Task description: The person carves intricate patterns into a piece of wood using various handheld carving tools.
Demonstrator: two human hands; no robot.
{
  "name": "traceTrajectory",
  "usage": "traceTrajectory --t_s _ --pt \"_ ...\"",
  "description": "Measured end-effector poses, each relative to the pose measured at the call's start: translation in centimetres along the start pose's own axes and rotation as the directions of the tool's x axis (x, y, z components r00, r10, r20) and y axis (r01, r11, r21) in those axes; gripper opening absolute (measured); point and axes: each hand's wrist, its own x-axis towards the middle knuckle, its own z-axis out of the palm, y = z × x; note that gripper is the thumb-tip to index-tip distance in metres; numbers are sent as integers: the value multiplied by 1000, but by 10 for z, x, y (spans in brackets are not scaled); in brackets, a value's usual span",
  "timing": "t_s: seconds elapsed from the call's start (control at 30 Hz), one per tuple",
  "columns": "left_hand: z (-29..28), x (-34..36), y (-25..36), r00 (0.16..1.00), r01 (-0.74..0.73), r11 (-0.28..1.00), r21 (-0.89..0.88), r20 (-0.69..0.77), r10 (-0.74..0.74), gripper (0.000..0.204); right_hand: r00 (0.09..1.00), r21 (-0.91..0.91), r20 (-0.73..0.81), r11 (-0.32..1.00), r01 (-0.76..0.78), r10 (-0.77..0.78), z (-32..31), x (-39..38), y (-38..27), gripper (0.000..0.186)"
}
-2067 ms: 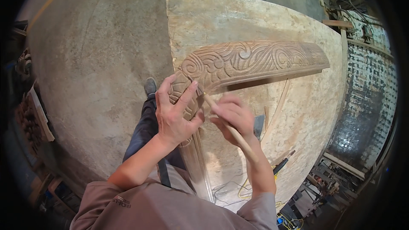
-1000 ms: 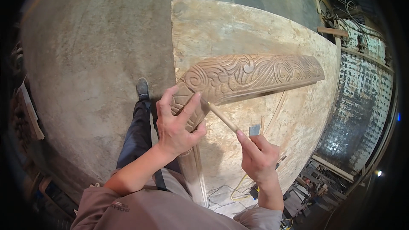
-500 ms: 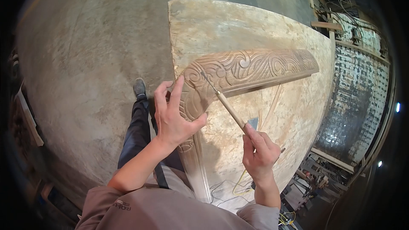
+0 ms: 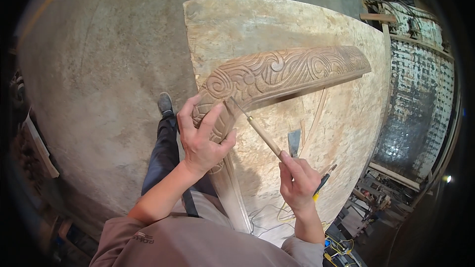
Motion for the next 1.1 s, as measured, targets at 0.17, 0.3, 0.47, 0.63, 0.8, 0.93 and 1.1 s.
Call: traceTrajectory --t_s 0.17,0.3,0.47,0.63,0.8,0.93,1.1 --pt "-5 3 4 999 26 999 30 19 -27 67 1000 -5 -13 1000 2 -2 1 0 -4 39" --pt "-4 5 4 998 25 998 57 47 -28 68 996 58 -57 996 -62 65 2 -6 -4 38" --pt "-3 7 6 998 -7 998 58 64 3 69 962 263 -69 935 -240 266 5 -22 -15 33" --pt "-13 12 19 995 -45 974 222 96 24 62 899 529 -40 772 -351 436 19 -41 -38 29" --pt "-63 -24 40 986 89 958 -273 160 -47 42 878 576 19 713 -400 477 26 -65 -61 29" --pt "-81 -34 37 619 785 361 -504 662 -422 23 932 534 63 776 -335 358 37 -66 -86 31" --pt "-90 -8 18 542 805 427 -412 803 -248 17 851 712 354 478 -514 388 45 -59 -111 51"
